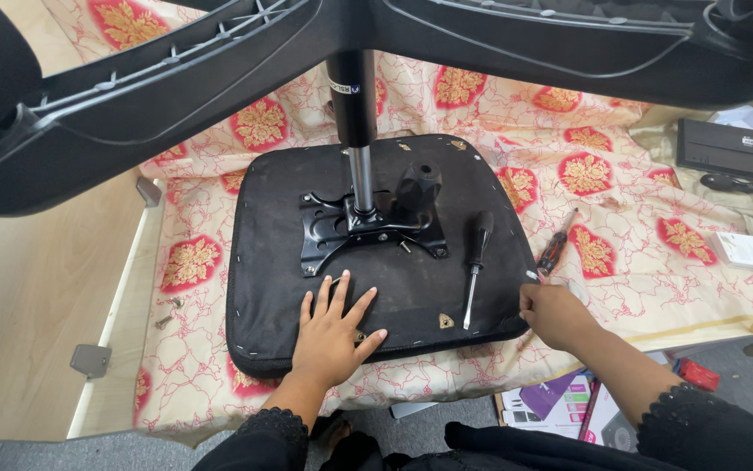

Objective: The person uses a screwdriver to fasten screws into the underside of an office chair seat, securing it to the gas lift and base. The person holds the chair steady with one hand while tightening the screws with the other.

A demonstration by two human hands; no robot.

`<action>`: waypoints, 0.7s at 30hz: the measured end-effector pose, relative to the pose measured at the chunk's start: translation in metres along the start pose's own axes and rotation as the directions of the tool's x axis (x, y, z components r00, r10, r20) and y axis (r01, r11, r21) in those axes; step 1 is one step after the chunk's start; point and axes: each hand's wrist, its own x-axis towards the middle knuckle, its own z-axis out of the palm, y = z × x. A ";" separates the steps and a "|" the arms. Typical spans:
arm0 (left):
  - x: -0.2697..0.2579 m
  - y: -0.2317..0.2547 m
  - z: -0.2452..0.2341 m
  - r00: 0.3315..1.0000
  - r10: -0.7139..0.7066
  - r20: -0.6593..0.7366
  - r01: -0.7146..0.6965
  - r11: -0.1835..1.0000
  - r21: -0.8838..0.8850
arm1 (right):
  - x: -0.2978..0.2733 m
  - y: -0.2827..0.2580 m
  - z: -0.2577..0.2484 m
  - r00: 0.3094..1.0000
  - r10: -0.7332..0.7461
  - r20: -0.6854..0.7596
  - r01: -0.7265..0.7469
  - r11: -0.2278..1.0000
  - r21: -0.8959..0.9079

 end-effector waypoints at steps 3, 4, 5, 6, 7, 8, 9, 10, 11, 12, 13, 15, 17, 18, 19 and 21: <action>0.001 0.000 0.000 1.000 0.009 -0.002 -0.009 1.000 0.002 | -0.002 0.002 -0.002 0.998 -0.056 -0.009 0.055 0.998 -0.023; 0.001 0.000 0.000 1.000 0.006 0.002 -0.006 1.000 -0.002 | -0.002 0.001 -0.003 0.999 -0.053 -0.006 0.052 0.998 -0.026; 0.001 0.000 0.000 1.000 0.004 0.006 -0.004 1.000 -0.006 | -0.003 0.000 -0.005 0.999 -0.050 -0.002 0.049 0.998 -0.029; 0.001 -0.001 0.000 1.000 0.001 0.011 -0.001 1.000 -0.010 | -0.003 -0.002 -0.006 0.999 -0.046 0.003 0.046 0.998 -0.032; 0.002 -0.001 0.000 1.000 0.010 -0.002 -0.010 1.000 -0.009 | -0.004 -0.005 -0.007 0.999 -0.043 -0.013 0.043 0.998 -0.039; 0.001 -0.002 0.001 1.000 0.016 -0.012 -0.016 1.000 -0.010 | -0.007 -0.007 -0.007 0.999 -0.041 -0.025 0.040 0.998 -0.046; 0.001 -0.003 0.003 1.000 0.022 -0.023 -0.022 1.000 -0.011 | -0.008 -0.009 -0.007 0.999 -0.039 -0.037 0.036 0.998 -0.054; 0.001 -0.003 0.003 0.999 0.026 -0.038 -0.027 1.000 -0.014 | -0.010 -0.011 -0.008 0.999 -0.026 -0.040 0.025 0.999 -0.027; 0.000 -0.003 0.004 0.998 0.031 -0.054 -0.032 0.999 -0.016 | -0.009 -0.013 -0.011 0.999 -0.014 -0.042 0.014 1.000 0.000; 0.000 -0.004 0.005 0.997 0.038 -0.068 -0.039 0.999 -0.017 | -0.010 -0.014 -0.012 0.999 0.001 -0.045 0.000 1.000 0.029; -0.001 -0.004 0.005 0.996 0.041 -0.074 -0.043 0.999 -0.022 | -0.009 -0.014 -0.014 0.997 0.082 -0.008 -0.082 0.997 0.008; -0.001 -0.004 0.006 0.995 0.048 -0.089 -0.051 0.998 -0.031 | -0.007 -0.015 -0.015 0.969 0.242 0.058 -0.239 0.970 -0.043; -0.001 -0.004 0.006 0.994 0.054 -0.097 -0.057 0.998 -0.033 | -0.007 -0.016 -0.013 0.974 0.219 0.055 -0.217 0.976 -0.026; -0.002 -0.004 0.006 0.993 0.055 -0.102 -0.059 0.998 -0.033 | -0.007 -0.016 -0.011 0.977 0.205 0.053 -0.205 0.979 -0.018; -0.002 -0.005 0.006 0.993 0.055 -0.103 -0.059 0.998 -0.033 | -0.008 -0.018 -0.009 0.988 0.153 0.014 -0.152 0.987 -0.055; -0.001 -0.005 0.006 0.993 0.060 -0.104 -0.064 0.997 -0.034 | -0.010 -0.020 -0.006 0.997 0.045 -0.059 -0.053 0.990 -0.134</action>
